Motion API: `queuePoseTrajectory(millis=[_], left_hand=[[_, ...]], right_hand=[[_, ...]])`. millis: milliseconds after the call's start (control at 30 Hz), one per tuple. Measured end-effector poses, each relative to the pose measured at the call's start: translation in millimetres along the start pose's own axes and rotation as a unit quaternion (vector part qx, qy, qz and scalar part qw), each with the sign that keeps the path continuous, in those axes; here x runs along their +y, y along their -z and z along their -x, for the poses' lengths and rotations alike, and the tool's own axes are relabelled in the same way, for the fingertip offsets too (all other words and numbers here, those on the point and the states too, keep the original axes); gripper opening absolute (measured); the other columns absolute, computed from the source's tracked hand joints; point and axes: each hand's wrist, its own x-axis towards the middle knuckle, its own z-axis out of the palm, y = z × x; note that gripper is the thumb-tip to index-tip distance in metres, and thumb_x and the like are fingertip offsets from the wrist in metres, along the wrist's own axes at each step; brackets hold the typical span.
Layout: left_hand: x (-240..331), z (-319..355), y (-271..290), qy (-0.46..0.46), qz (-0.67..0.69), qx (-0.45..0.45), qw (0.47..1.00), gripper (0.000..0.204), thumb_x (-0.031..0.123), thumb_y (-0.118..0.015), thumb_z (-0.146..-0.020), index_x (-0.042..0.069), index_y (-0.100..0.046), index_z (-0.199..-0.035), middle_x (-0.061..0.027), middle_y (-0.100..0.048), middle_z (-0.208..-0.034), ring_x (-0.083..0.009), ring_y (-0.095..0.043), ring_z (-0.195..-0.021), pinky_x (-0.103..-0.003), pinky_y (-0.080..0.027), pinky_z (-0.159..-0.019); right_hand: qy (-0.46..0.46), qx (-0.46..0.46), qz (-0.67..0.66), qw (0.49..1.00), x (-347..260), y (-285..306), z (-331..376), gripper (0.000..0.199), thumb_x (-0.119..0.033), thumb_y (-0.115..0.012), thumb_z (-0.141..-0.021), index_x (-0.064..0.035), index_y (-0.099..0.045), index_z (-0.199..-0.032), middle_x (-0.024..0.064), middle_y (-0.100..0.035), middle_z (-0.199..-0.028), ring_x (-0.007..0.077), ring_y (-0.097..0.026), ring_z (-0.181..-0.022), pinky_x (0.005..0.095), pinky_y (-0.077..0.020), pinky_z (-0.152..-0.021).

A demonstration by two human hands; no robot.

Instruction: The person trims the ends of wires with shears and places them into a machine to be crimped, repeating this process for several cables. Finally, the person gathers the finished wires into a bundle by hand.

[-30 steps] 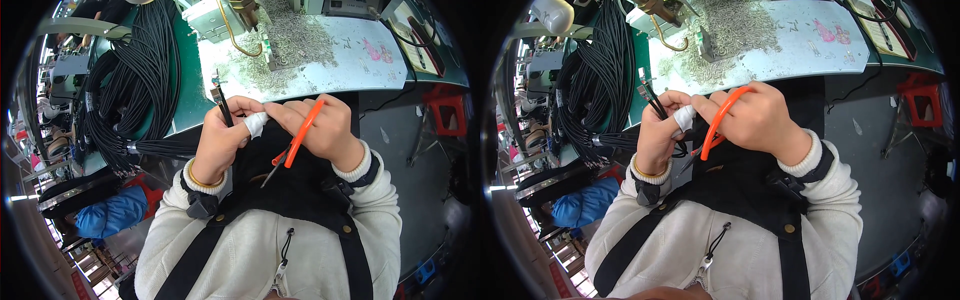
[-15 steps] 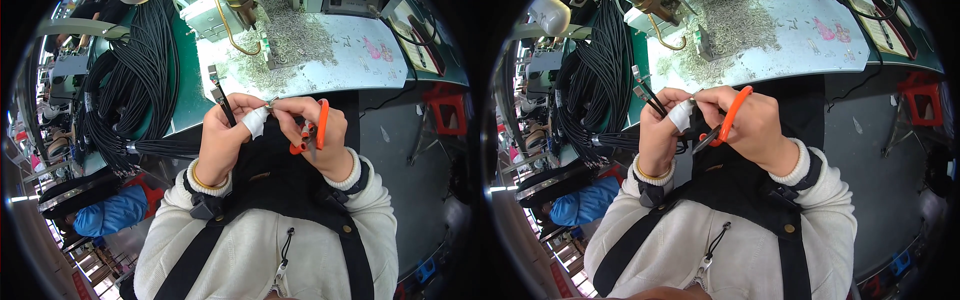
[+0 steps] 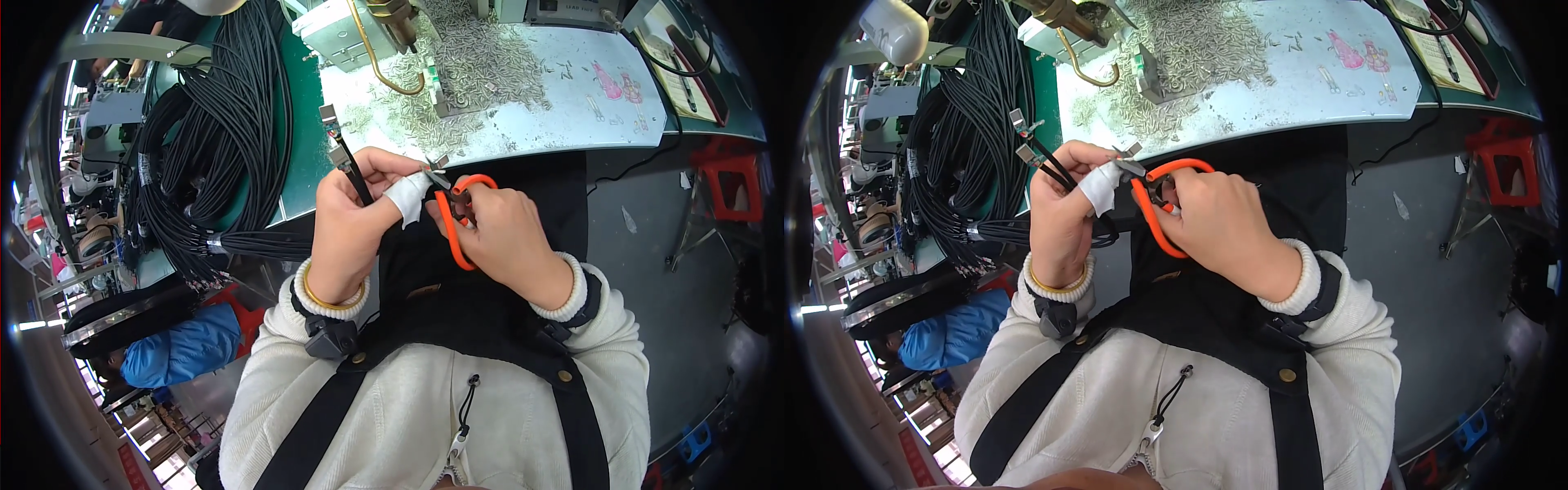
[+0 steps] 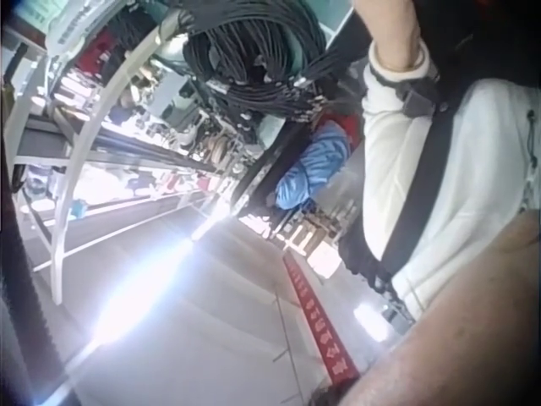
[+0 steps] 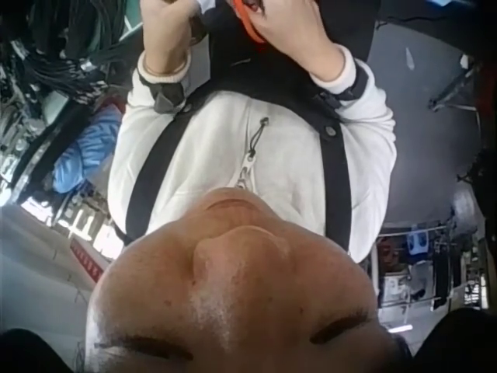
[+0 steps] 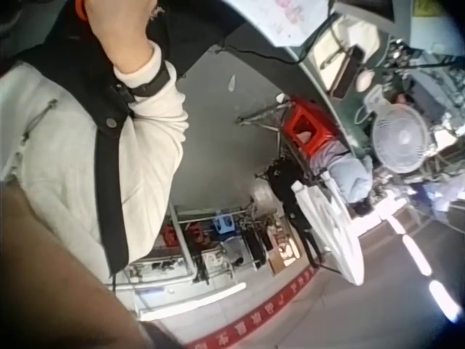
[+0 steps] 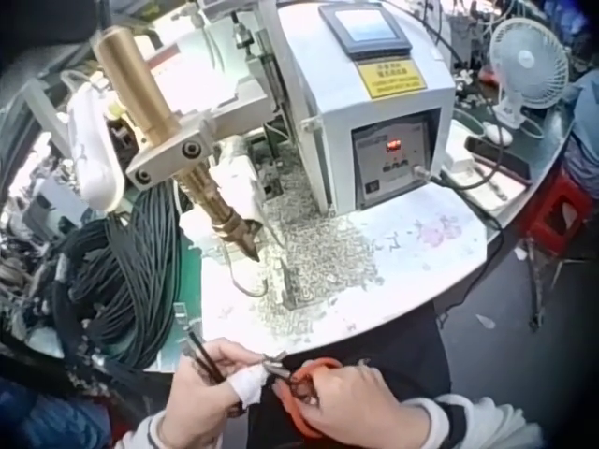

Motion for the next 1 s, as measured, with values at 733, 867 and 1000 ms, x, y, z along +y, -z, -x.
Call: queuePoseTrajectory(millis=[733,867,1000], left_hand=[[1,-91,20,0.147,0.12,-0.099,0.977,0.013,0.006,-0.057,-0.078,0.001,-0.055,-0.089,0.0026,-0.045,-0.058,-0.0017,-0.03,-0.04,-0.017,-0.021,-0.036],[2,-89,16,0.143,0.109,-0.076,0.981,0.013,0.006,-0.058,-0.077,0.0,-0.055,-0.089,0.0024,-0.046,-0.058,-0.0014,-0.03,-0.04,-0.017,-0.021,-0.036],[0,-86,15,0.124,0.097,-0.059,0.986,0.014,0.005,-0.058,-0.076,0.0,-0.055,-0.088,0.0024,-0.047,-0.058,-0.001,-0.03,-0.04,-0.017,-0.021,-0.036]], right_hand=[[-0.15,0.027,-0.348,0.925,8,29,-92,0.02,-0.018,-0.056,-0.081,0.0007,-0.051,-0.084,0.0023,-0.047,-0.058,0.0079,-0.043,-0.038,0.0197,-0.0348,-0.037],[-0.157,0.022,-0.38,0.911,7,29,-94,0.019,-0.018,-0.056,-0.081,0.0005,-0.049,-0.082,0.0025,-0.046,-0.058,0.0075,-0.043,-0.038,0.0197,-0.0347,-0.037],[-0.166,0.019,-0.374,0.912,5,31,-94,0.019,-0.017,-0.056,-0.081,0.0004,-0.049,-0.081,0.0025,-0.046,-0.058,0.0076,-0.043,-0.037,0.0197,-0.0347,-0.037]])
